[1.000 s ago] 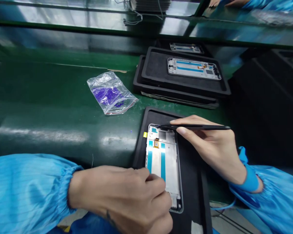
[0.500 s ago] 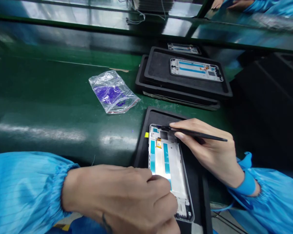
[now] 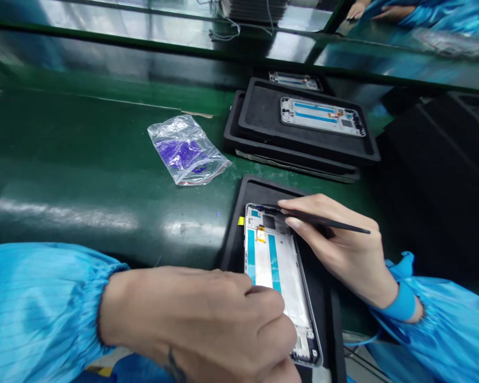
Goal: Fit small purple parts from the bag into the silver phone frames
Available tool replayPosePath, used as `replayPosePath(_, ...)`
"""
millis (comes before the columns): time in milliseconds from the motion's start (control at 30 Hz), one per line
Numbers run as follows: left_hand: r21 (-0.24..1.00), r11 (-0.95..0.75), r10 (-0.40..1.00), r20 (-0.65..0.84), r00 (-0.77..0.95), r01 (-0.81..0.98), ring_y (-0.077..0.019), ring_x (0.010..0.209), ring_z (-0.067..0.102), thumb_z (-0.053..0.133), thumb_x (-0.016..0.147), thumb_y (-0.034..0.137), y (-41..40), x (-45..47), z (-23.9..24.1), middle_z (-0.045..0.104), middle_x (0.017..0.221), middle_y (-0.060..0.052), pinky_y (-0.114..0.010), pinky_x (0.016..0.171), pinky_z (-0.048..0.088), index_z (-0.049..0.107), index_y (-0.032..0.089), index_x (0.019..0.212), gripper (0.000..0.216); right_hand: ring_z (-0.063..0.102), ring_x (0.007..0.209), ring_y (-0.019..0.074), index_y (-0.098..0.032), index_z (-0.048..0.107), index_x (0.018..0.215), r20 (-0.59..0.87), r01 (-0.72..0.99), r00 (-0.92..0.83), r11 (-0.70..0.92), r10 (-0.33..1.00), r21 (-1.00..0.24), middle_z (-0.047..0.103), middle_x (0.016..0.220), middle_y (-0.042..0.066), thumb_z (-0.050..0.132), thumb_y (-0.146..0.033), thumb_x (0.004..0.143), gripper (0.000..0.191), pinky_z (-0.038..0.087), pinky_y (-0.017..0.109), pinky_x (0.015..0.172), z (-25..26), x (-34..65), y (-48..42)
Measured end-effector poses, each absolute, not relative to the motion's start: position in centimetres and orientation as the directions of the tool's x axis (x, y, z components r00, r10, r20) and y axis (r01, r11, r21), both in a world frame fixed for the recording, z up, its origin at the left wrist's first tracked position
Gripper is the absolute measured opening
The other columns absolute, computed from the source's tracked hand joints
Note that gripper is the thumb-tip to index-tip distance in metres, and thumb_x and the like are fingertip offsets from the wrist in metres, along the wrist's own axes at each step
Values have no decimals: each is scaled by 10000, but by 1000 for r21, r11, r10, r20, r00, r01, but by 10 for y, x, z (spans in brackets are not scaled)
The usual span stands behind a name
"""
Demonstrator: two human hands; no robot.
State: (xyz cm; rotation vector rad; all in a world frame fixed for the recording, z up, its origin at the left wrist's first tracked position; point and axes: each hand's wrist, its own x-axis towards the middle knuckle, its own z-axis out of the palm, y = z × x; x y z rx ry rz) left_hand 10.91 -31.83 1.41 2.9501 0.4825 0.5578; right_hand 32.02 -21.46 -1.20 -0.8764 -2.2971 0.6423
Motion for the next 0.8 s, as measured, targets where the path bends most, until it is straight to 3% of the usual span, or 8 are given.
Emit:
replayPosePath(333, 172, -940, 334, 295, 895, 294, -177, 585, 442, 380, 959, 138, -319, 107, 17, 506, 661, -43, -331, 445, 331, 706, 193, 842, 351, 721, 941, 183, -262, 750, 1085, 356, 425, -616, 677, 703, -601, 766, 1049, 19, 663, -213, 935, 181, 588, 324, 831, -15, 319, -205)
replayPosePath(600, 198, -934, 344, 264, 901, 299, -187, 607, 449, 400, 954, 126, -321, 105, 18, 525, 693, -46, -348, 461, 324, 700, 203, 879, 319, 733, 902, 171, -238, 773, 980, 264, 434, -586, 572, 766, -696, 778, 1037, 14, 674, -251, 926, 114, 589, 259, 694, -12, 316, -197)
replayPosePath(800, 235, -922, 361, 246, 900, 306, -191, 608, 430, 394, 951, 120, -321, 106, 19, 513, 694, -46, -354, 458, 312, 699, 212, 895, 324, 735, 897, 164, -237, 778, 880, 238, 415, -589, 541, 773, -732, 786, 1037, 3, 675, -242, 920, 110, 587, 237, 680, -7, 316, -197)
